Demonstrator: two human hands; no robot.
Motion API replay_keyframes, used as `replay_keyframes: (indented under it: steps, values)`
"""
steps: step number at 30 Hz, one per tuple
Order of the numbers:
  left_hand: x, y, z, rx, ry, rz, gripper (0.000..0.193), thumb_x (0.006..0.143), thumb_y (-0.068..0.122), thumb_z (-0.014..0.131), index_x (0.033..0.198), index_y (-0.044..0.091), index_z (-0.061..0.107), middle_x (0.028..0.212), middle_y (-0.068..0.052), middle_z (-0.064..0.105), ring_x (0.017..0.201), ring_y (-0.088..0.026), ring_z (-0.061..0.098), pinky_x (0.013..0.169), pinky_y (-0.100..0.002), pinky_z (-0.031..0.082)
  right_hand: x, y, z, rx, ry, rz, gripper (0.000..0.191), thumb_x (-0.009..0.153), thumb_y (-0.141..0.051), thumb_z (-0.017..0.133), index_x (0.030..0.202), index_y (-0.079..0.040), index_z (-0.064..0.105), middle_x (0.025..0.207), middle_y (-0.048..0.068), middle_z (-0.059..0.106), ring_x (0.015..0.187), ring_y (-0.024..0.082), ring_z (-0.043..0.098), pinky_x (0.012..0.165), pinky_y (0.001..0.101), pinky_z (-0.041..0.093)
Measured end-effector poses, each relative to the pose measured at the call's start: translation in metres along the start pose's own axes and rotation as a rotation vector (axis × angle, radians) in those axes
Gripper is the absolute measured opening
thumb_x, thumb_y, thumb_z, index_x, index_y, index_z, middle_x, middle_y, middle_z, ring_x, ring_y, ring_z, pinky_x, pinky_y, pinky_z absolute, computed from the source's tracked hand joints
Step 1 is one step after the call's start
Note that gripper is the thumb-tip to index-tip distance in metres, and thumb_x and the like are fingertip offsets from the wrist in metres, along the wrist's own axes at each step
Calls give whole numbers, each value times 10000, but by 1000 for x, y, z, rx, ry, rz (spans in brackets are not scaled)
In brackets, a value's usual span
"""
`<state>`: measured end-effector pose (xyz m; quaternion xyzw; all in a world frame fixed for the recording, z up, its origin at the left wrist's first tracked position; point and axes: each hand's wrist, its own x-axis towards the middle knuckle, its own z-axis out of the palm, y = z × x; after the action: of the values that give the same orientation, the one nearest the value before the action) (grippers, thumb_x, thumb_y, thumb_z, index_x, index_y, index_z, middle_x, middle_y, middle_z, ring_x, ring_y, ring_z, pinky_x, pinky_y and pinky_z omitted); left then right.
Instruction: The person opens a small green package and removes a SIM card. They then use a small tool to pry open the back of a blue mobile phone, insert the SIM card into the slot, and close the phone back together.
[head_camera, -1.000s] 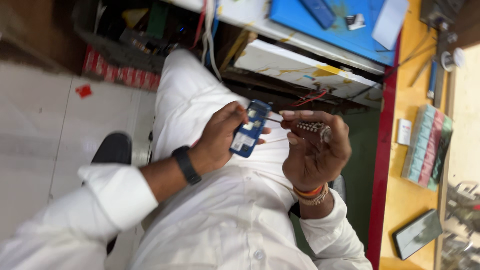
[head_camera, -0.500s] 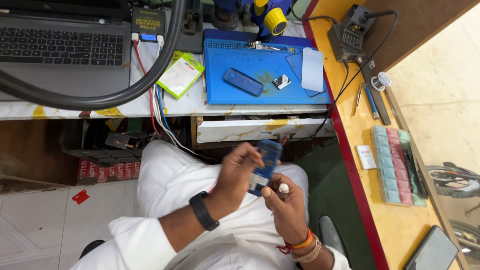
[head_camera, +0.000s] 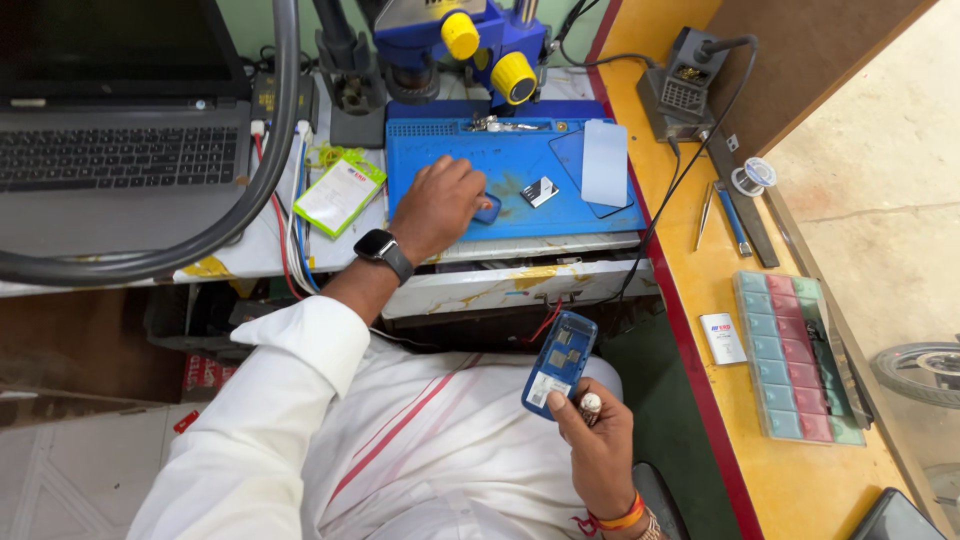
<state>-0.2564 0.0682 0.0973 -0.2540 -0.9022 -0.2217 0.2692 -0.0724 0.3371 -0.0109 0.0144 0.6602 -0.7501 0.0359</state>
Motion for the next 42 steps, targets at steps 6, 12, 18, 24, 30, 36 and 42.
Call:
replay_keyframes:
  steps: [6, 12, 18, 24, 30, 36, 42]
  values:
    - [0, -11, -5, 11, 32, 21, 255, 847, 217, 779, 1030, 74, 673, 980, -84, 622, 989, -321, 577, 861, -468, 476, 6, -4, 4, -112, -35, -46, 109, 915, -66, 734, 944, 39, 729, 686, -63, 535, 598, 6, 380, 498, 207, 285]
    - [-89, 30, 8, -682, -162, -425, 237, 948, 262, 730, 1097, 78, 707, 979, -37, 727, 897, -184, 660, 790, -333, 539, 8, 3, 9, -172, -280, -40, 128, 916, -80, 744, 983, 27, 721, 735, -60, 595, 636, -1, 449, 524, 197, 360]
    - [-184, 83, 6, -1686, -104, -726, 388, 998, 240, 633, 1317, 19, 617, 1098, -71, 726, 1024, -146, 705, 890, -283, 593, -20, 14, 47, -35, -547, 135, 135, 929, -75, 760, 1017, 22, 727, 779, -53, 617, 658, 1, 449, 558, 200, 382]
    - [-232, 106, -20, -1693, 96, -706, 353, 1004, 126, 656, 1312, -27, 577, 1033, -160, 733, 946, -192, 719, 831, -321, 623, -44, 10, 73, -166, -647, 135, 160, 907, -123, 806, 978, 9, 750, 742, -54, 598, 670, 15, 471, 578, 202, 394]
    - [-271, 134, -46, -1731, 221, -692, 268, 1082, 137, 602, 1299, -19, 586, 954, -150, 719, 874, -173, 703, 785, -304, 612, -63, -11, 90, -343, -710, -147, 202, 854, -122, 852, 943, -3, 717, 760, -34, 617, 695, 31, 489, 610, 209, 427]
    - [-299, 135, -60, -1754, 264, -875, 238, 1019, 84, 581, 1230, -27, 593, 936, -167, 715, 798, -230, 745, 710, -384, 662, -77, -57, 112, -324, -361, -368, 226, 944, -80, 706, 1130, -18, 594, 922, 20, 571, 769, 56, 503, 656, 219, 431]
    - [-308, 129, -47, -1789, 299, -1051, 206, 991, 29, 548, 1178, -49, 588, 1005, -214, 729, 799, -274, 766, 705, -415, 674, -75, -69, 123, -566, -448, -1016, 389, 865, -46, 778, 1192, -41, 566, 1052, 130, 683, 985, 291, 694, 775, 351, 567]
